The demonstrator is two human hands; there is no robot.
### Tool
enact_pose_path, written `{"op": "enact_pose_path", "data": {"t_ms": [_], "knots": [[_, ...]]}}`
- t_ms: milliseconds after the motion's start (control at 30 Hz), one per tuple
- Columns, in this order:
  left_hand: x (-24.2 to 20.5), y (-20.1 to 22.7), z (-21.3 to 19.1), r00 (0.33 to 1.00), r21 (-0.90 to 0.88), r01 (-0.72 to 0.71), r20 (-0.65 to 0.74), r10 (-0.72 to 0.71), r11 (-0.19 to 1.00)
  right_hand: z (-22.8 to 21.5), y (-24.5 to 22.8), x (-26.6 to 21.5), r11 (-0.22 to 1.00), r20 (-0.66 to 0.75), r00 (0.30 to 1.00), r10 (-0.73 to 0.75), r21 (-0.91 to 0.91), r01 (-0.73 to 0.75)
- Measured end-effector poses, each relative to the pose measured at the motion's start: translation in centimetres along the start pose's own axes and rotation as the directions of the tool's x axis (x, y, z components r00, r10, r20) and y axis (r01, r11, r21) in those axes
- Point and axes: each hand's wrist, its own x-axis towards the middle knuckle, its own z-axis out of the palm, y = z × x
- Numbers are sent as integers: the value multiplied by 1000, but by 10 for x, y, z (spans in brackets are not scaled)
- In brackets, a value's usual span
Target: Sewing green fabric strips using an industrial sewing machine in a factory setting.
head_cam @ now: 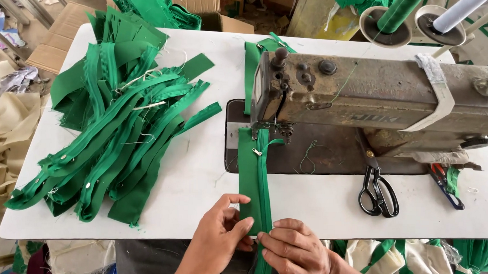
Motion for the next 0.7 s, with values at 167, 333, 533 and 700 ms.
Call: {"op": "enact_pose_path", "data": {"t_ms": [167,333,533,700], "knots": [[-4,-13,-12,796,754,-540,312,518,375,4,-12,-10,973,7,976,218,81,-218],[20,-34,-7,214,835,-477,414,885,-275,16,-27,15,919,-199,900,387,7,-393],[36,-37,-10,32,721,-551,522,852,-421,-13,-9,31,924,63,931,359,121,-364],[54,-51,-22,118,623,-689,600,791,-370,-17,60,5,963,338,933,121,188,-193]]}}
